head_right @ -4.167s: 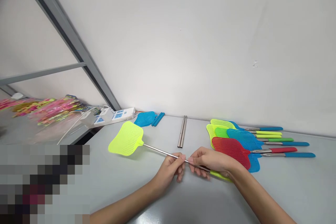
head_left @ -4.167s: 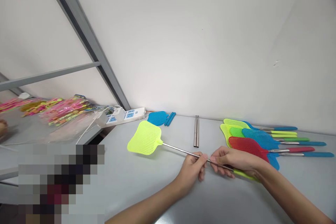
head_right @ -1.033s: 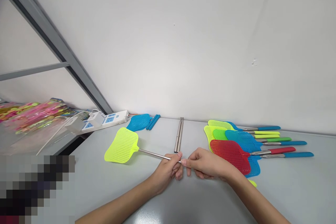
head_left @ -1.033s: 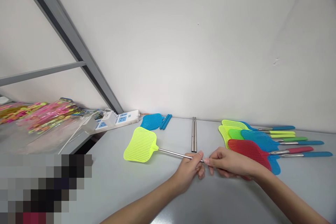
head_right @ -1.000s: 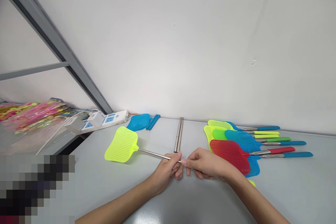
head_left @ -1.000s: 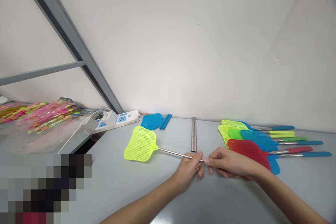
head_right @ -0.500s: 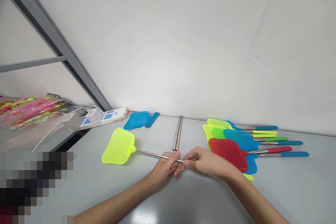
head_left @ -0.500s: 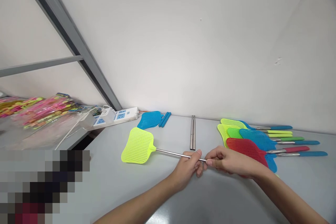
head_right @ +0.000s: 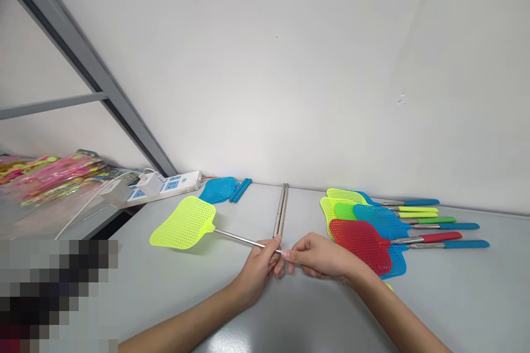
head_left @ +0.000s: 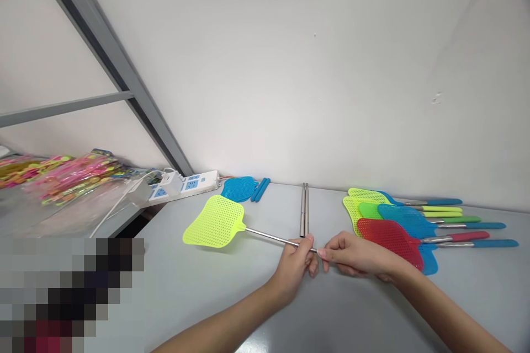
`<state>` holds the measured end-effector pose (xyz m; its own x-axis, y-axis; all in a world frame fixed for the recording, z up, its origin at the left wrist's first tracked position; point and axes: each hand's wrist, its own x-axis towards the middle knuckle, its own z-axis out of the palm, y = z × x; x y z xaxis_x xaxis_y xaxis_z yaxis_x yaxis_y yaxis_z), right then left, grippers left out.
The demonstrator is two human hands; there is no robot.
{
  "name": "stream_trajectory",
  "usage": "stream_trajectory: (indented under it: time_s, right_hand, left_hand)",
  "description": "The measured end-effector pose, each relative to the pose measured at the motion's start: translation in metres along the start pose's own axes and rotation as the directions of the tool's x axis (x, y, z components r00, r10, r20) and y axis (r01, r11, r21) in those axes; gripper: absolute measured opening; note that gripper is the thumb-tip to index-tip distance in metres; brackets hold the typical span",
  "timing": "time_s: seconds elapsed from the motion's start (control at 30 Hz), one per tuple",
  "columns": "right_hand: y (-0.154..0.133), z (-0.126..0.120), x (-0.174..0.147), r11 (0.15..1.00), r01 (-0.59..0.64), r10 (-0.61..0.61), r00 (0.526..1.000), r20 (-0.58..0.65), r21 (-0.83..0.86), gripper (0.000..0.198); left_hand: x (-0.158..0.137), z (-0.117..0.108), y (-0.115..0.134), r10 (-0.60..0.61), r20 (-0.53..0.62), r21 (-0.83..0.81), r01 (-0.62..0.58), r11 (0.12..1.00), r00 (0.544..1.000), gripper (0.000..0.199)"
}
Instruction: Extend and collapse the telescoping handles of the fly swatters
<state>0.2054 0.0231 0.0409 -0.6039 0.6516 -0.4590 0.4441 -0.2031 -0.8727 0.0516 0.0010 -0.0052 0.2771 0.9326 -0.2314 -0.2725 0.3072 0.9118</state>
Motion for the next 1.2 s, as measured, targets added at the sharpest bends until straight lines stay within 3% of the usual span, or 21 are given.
stream_trajectory:
  time_s: [0.13, 0.53, 0.7, 0.83, 0.97, 1.07, 1.2]
  right_hand:
    - [-0.004, -0.003, -0.005, 0.998, -0.037, 0.037, 0.999, 0.007, -0.050, 0.043]
    - [-0.009, -0.011, -0.016, 0.993, 0.012, -0.006, 0.999, 0.044, -0.121, 0.032]
    - [-0.011, -0.006, -0.014, 0.995, 0.040, -0.043, 0.999, -0.030, -0.093, 0.027]
    - [-0.012, -0.002, -0.014, 0.999, -0.007, 0.007, 1.000, 0.002, -0.041, 0.030]
    - [-0.014, -0.001, -0.014, 0.987, 0.048, -0.052, 0.998, -0.021, -0.151, 0.030]
    - [-0.014, -0.002, -0.014, 0.981, 0.083, -0.082, 0.997, 0.013, -0.175, 0.032]
    - [-0.010, -0.006, -0.013, 0.993, 0.082, -0.074, 0.994, 0.085, -0.089, 0.033]
  left_hand:
    - [0.000, -0.001, -0.001, 0.024, 0.006, 0.033, -0.024, 0.999, 1.000, 0.049]
    - [0.000, -0.001, 0.000, 0.029, 0.019, -0.043, -0.028, 0.999, 0.999, 0.050]
    - [0.001, -0.002, 0.001, 0.025, 0.051, 0.038, -0.027, 0.999, 0.998, 0.051]
    - [0.001, -0.002, 0.000, 0.009, 0.053, 0.012, -0.010, 1.000, 0.999, 0.051]
    - [0.001, -0.003, -0.001, 0.016, 0.059, -0.024, -0.014, 1.000, 0.998, 0.051]
    - [0.000, -0.003, 0.000, 0.032, 0.071, 0.001, -0.032, 0.999, 0.997, 0.052]
    - [-0.003, 0.000, 0.004, 0.036, 0.062, 0.116, -0.043, 0.992, 0.997, 0.053]
